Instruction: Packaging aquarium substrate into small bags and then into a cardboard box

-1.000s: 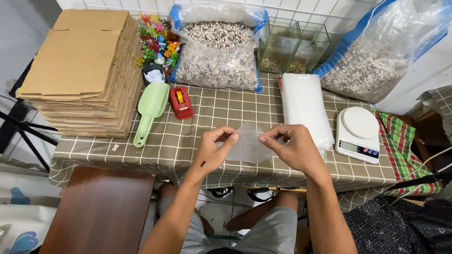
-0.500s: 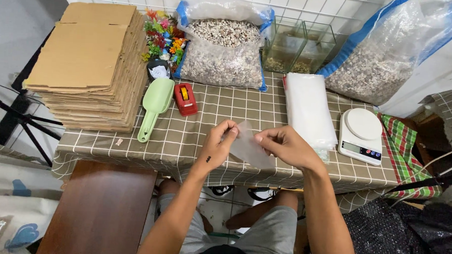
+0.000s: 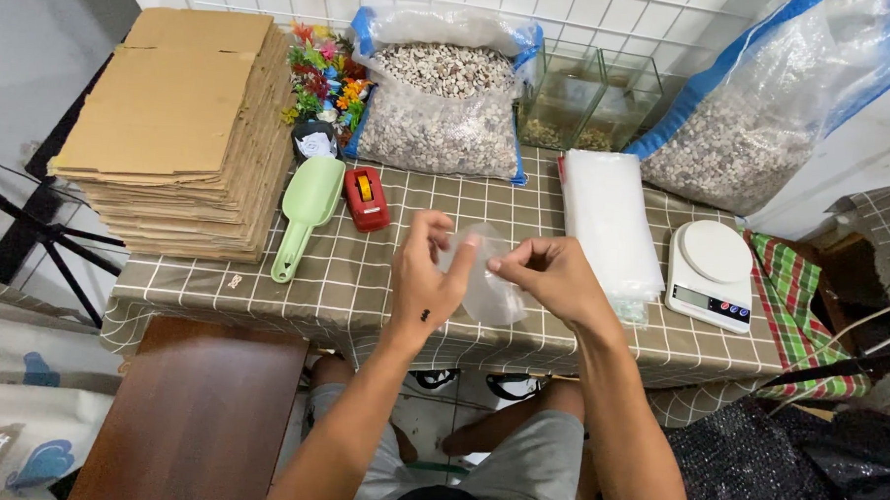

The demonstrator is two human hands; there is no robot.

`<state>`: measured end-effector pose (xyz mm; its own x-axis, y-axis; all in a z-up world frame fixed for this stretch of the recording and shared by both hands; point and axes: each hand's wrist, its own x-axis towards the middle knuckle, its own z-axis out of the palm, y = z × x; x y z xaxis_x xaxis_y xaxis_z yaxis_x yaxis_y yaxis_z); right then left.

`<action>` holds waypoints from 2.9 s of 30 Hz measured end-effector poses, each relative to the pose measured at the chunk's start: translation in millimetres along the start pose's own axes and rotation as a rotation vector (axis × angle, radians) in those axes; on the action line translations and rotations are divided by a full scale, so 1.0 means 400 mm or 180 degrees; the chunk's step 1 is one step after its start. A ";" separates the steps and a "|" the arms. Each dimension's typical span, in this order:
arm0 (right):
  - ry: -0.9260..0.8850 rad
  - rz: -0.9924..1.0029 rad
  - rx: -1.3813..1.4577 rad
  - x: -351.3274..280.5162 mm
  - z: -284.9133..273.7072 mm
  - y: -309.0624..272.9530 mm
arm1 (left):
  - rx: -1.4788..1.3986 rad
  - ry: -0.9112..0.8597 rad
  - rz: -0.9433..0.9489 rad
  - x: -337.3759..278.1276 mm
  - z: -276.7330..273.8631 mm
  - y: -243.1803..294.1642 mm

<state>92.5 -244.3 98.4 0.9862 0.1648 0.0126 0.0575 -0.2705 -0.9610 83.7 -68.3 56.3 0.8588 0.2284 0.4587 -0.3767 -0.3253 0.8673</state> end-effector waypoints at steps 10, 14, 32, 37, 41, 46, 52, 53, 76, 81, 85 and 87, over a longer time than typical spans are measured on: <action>-0.0446 0.0063 0.0567 0.032 0.003 0.048 | -0.1353 -0.1054 -0.0981 0.052 0.019 -0.042; 0.0492 -0.0163 0.0043 0.060 -0.019 0.075 | -0.1095 -0.1196 -0.0776 0.066 -0.008 -0.058; 0.0412 -0.0107 -0.0034 0.002 -0.014 -0.043 | 0.3521 -0.0140 -0.1059 0.060 -0.263 -0.284; 0.0521 -0.0290 -0.0009 0.011 -0.028 -0.010 | 0.3524 0.0019 -0.0982 0.067 -0.271 -0.352; 0.0735 -0.0161 0.0040 0.040 -0.062 0.014 | 0.3082 0.0050 -0.0788 0.087 -0.281 -0.206; 0.0700 -0.0299 0.0055 0.084 -0.069 0.055 | 0.2570 -0.0392 -0.0313 0.236 -0.246 -0.012; 0.0597 -0.0283 0.0066 0.106 -0.061 0.047 | 0.3200 -0.1320 -0.0390 0.558 -0.091 0.100; 0.0534 -0.0197 0.0073 0.109 -0.060 0.042 | 0.3376 -0.1314 -0.0188 0.611 -0.058 0.079; 0.0554 0.0017 0.0345 0.182 -0.063 0.135 | 0.2842 -0.0830 -0.0657 0.657 0.253 -0.342; 0.0611 0.0045 0.0263 0.173 -0.074 0.123 | 0.2492 -0.0883 -0.0564 0.649 0.232 -0.323; 0.0599 -0.0062 0.0227 0.168 -0.076 0.113 | 0.1987 -0.1116 -0.0812 0.665 0.205 -0.279; 0.0583 -0.0115 0.0226 0.160 -0.074 0.089 | 0.1799 -0.0836 -0.0648 0.692 0.216 -0.358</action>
<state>162.2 -271.4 73.1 0.9958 -0.0039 0.0913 0.0887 -0.1990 -0.9760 405.2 -37.8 42.4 0.9768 0.1280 0.1717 -0.0187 -0.7477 0.6638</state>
